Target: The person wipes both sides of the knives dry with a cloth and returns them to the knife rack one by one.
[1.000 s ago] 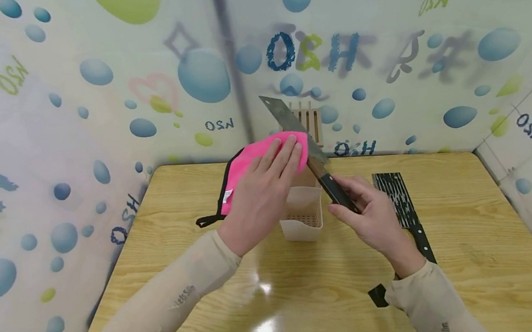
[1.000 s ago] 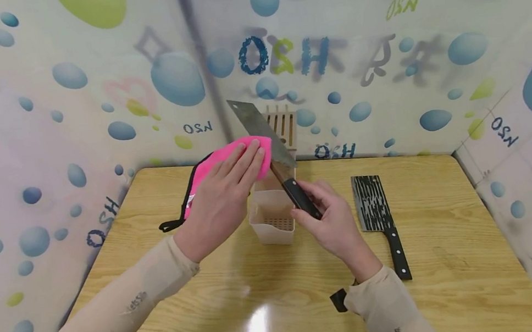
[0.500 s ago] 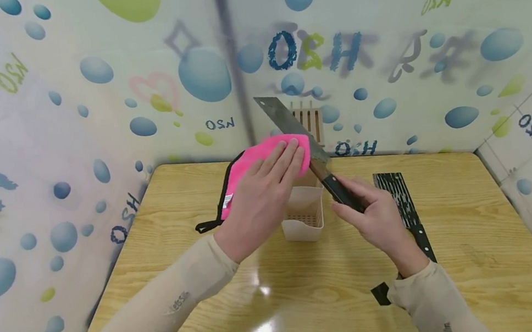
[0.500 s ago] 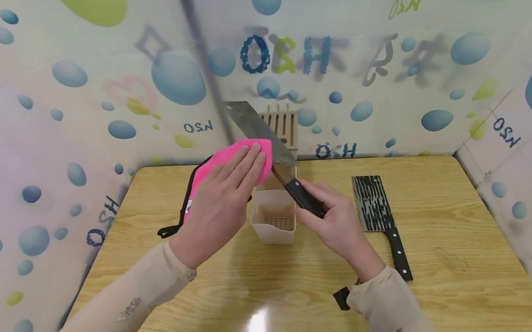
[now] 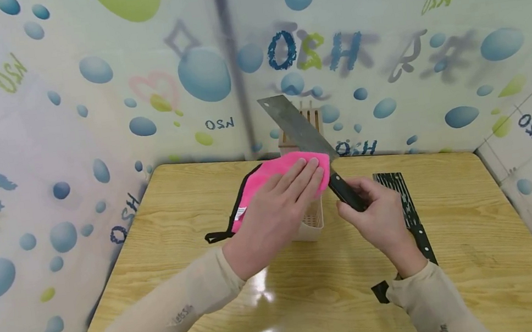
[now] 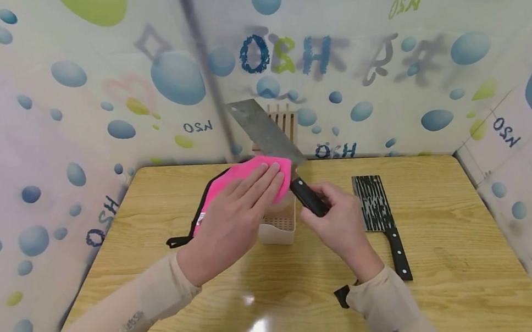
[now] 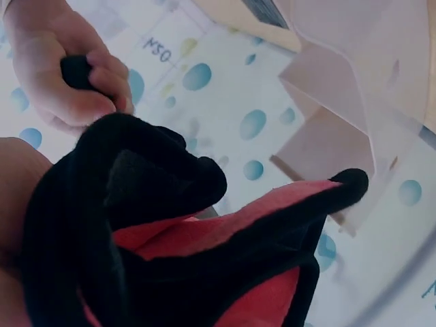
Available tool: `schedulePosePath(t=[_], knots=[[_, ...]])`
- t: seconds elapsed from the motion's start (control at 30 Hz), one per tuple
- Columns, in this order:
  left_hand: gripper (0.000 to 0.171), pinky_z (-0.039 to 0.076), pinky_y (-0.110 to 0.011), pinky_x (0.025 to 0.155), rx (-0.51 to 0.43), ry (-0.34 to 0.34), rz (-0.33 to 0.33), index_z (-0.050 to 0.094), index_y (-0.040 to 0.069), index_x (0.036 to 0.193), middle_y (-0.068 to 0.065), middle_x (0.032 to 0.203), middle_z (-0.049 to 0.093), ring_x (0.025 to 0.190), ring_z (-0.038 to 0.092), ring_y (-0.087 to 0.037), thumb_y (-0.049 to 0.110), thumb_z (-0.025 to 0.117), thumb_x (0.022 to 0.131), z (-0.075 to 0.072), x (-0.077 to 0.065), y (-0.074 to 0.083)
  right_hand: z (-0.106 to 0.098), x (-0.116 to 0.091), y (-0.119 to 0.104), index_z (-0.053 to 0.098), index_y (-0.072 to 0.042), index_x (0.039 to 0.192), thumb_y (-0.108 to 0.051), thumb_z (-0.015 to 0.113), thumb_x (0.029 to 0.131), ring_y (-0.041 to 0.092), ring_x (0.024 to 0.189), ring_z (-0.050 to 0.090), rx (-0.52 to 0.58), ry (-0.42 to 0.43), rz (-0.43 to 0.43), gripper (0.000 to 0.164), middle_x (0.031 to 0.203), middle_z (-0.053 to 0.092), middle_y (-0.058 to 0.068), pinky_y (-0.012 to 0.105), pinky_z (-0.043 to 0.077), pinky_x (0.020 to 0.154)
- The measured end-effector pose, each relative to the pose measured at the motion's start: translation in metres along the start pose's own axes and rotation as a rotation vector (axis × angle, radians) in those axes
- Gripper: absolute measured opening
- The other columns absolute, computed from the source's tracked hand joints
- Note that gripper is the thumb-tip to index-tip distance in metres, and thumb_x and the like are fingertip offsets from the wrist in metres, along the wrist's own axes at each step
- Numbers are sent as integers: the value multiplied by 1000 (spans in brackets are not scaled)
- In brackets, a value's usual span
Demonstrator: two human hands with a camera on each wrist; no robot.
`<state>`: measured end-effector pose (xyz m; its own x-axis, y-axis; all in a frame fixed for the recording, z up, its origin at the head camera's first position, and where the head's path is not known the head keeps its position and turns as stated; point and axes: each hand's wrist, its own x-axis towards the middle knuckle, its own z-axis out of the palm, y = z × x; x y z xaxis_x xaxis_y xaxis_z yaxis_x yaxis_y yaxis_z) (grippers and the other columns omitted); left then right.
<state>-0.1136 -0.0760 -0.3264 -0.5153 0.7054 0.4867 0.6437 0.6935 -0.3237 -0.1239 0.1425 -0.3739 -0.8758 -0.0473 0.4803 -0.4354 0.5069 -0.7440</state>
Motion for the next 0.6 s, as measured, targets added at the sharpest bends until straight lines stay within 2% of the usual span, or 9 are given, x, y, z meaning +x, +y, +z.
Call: schedulePosePath(t=[0.17,0.37,0.43,0.6], knots=[[57,43,-34,116,-11,-18,29,47,2,154,-13,158,49,148,44,-26,4,65,100,-2,-1,8,2,0,0,73,6,114,1,75,84,28,80,70,22,15,-50,31,99,76,19,7,47,70],[55,44,-34,116,-14,-16,54,46,2,154,-13,158,48,149,43,-27,4,61,101,0,-2,15,3,0,0,71,7,118,3,76,83,28,85,70,-17,25,-123,36,106,75,20,10,48,74],[54,45,-35,115,6,-15,62,46,1,155,-14,159,47,149,43,-27,3,58,102,0,-2,17,4,0,0,71,7,119,3,77,82,28,87,70,-35,30,-136,38,108,74,20,13,51,75],[54,48,-36,113,54,-37,66,43,0,155,-16,159,45,148,43,-29,7,55,103,0,0,19,6,0,1,70,8,119,2,78,82,28,86,68,-68,34,-165,39,108,73,21,30,57,68]])
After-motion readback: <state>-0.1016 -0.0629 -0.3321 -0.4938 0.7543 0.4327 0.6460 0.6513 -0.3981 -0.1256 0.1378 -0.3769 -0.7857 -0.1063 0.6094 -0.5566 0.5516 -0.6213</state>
